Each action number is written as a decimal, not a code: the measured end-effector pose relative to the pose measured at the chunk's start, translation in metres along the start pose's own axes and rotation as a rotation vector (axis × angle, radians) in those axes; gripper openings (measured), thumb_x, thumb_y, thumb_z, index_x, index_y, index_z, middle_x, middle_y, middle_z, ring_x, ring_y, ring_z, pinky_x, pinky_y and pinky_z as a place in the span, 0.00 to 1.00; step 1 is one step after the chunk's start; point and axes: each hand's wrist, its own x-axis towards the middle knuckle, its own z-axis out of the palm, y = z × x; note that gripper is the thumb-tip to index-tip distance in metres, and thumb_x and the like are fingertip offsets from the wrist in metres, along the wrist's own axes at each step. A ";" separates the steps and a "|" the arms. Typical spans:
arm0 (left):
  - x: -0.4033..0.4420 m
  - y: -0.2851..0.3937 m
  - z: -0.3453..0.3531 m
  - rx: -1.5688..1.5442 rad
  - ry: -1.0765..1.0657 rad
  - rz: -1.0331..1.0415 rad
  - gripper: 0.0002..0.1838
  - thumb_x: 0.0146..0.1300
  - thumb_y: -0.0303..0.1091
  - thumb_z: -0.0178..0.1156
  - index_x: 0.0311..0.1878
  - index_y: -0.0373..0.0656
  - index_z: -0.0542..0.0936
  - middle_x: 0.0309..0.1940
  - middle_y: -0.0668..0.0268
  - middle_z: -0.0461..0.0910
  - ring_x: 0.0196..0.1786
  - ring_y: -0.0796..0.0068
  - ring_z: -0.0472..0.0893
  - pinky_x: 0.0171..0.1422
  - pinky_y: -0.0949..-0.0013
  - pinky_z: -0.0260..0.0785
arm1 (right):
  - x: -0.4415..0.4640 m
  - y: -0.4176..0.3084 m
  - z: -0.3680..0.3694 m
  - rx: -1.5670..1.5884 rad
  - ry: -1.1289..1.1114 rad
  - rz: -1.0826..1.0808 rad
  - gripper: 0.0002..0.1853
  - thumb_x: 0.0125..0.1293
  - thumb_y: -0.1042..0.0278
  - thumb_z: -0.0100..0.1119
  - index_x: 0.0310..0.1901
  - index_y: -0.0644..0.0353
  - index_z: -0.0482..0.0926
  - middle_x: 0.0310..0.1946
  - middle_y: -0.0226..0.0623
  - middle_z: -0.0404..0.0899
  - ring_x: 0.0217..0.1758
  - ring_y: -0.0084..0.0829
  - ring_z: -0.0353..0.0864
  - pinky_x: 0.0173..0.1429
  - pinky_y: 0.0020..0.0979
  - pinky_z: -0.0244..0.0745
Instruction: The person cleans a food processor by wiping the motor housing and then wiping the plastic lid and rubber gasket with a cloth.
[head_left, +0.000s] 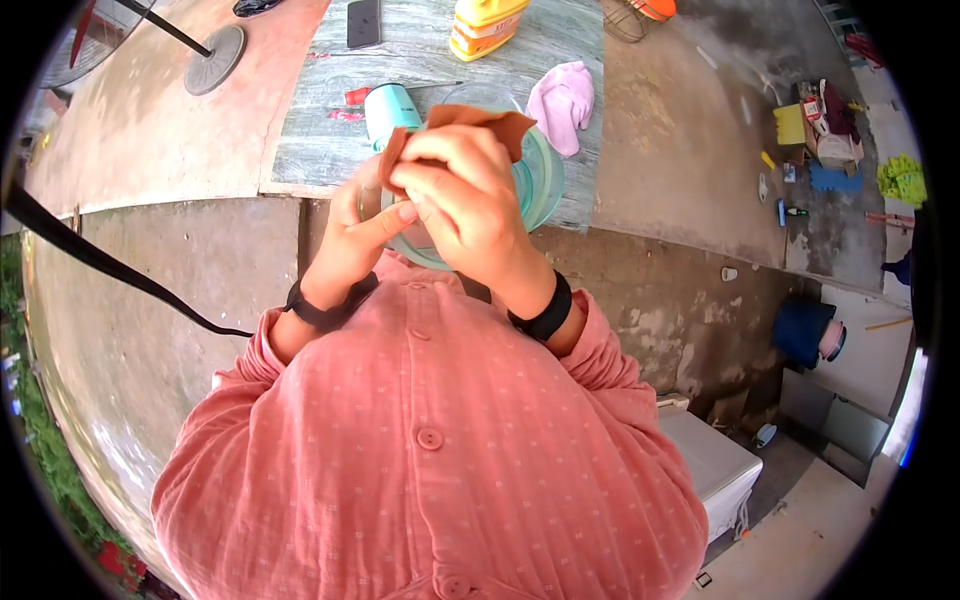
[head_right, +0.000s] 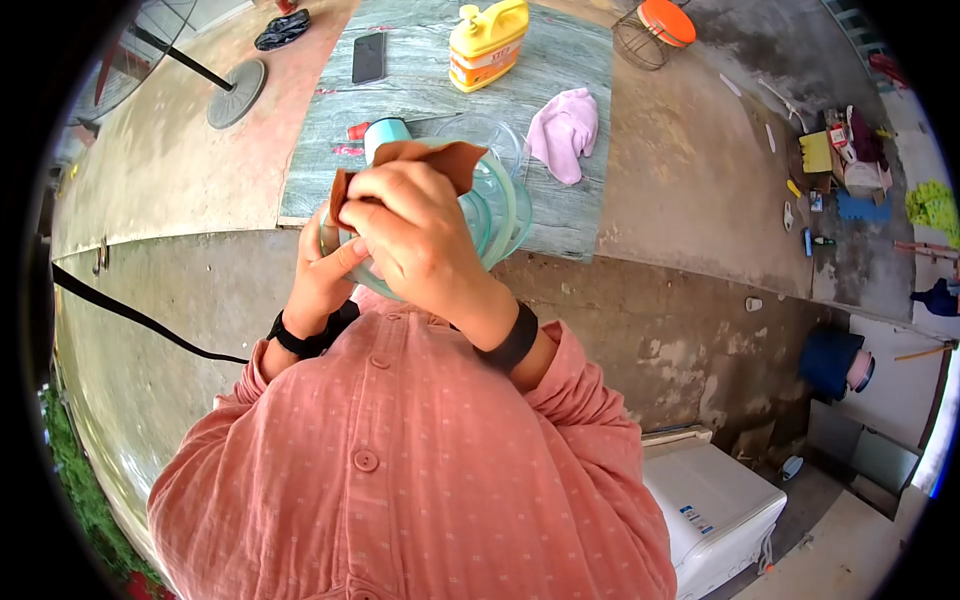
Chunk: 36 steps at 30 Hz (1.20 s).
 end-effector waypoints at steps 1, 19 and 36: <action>-0.001 0.003 -0.001 -0.074 0.000 -0.033 0.23 0.55 0.27 0.61 0.54 0.37 0.69 0.40 0.71 0.71 0.45 0.82 0.69 0.51 0.75 0.63 | 0.006 -0.001 -0.007 -0.045 0.047 0.045 0.09 0.48 0.75 0.59 0.34 0.61 0.78 0.38 0.34 0.74 0.42 0.38 0.71 0.48 0.37 0.64; -0.002 0.015 0.003 -0.330 0.039 0.099 0.25 0.55 0.28 0.59 0.56 0.32 0.65 0.56 0.52 0.69 0.58 0.58 0.71 0.63 0.55 0.63 | -0.048 -0.008 -0.016 -0.130 0.271 0.475 0.13 0.58 0.76 0.55 0.45 0.69 0.74 0.56 0.47 0.63 0.56 0.44 0.67 0.58 0.38 0.64; 0.023 0.031 -0.004 -0.078 -0.169 -0.046 0.29 0.54 0.26 0.59 0.59 0.32 0.62 0.54 0.52 0.70 0.56 0.61 0.74 0.59 0.60 0.68 | -0.028 0.001 -0.037 0.722 0.131 0.508 0.17 0.54 0.89 0.52 0.45 0.66 0.66 0.44 0.37 0.66 0.41 0.21 0.70 0.46 0.22 0.71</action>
